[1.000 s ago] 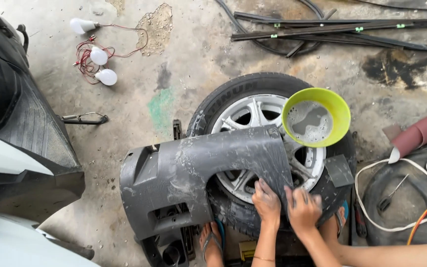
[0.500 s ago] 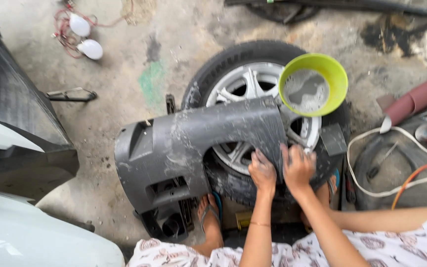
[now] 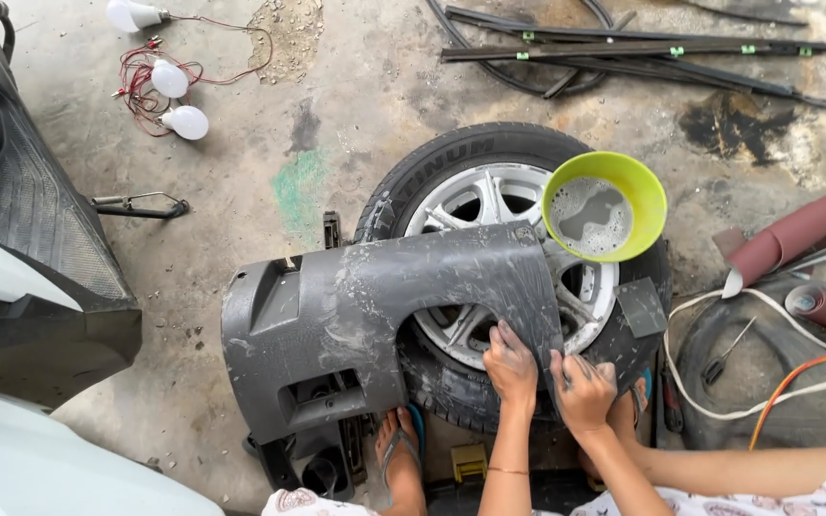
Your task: The person sands a plastic motorcycle fairing piece using a piece of sandpaper and soapy water from a bowl, repeatedly dipping the paper and wiping the surface.
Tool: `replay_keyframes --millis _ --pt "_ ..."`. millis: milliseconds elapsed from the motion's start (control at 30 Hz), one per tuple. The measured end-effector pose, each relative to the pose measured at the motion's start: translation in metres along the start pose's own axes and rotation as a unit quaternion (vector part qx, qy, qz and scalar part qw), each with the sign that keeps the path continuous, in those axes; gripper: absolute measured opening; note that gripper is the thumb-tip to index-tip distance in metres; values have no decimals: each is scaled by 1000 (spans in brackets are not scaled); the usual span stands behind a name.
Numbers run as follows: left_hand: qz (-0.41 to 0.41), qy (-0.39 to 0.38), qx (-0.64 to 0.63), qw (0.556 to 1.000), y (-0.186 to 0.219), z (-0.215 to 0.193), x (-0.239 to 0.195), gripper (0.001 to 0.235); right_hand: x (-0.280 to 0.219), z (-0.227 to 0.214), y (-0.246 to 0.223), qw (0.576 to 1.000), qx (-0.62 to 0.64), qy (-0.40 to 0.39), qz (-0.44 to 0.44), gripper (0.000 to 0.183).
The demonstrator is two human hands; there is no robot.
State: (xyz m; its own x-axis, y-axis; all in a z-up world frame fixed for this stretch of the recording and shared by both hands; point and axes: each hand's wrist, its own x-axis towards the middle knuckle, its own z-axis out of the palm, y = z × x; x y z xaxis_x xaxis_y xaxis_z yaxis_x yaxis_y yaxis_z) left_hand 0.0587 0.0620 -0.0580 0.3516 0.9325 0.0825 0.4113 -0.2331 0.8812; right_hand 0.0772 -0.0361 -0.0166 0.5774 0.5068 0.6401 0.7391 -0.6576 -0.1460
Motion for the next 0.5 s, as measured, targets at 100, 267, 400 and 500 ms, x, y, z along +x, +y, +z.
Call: replay_keyframes --millis 100,267,400,500 --pt "16 50 40 998 9 -1 3 39 50 42 12 995 -30 84 33 39" --pt "17 52 43 998 9 2 8 37 31 53 17 996 -6 60 61 40" --pt "10 50 15 999 0 2 6 39 -32 44 26 999 -4 19 48 46" --pt "-2 53 52 997 -11 13 0 37 38 68 29 996 -9 78 43 42"
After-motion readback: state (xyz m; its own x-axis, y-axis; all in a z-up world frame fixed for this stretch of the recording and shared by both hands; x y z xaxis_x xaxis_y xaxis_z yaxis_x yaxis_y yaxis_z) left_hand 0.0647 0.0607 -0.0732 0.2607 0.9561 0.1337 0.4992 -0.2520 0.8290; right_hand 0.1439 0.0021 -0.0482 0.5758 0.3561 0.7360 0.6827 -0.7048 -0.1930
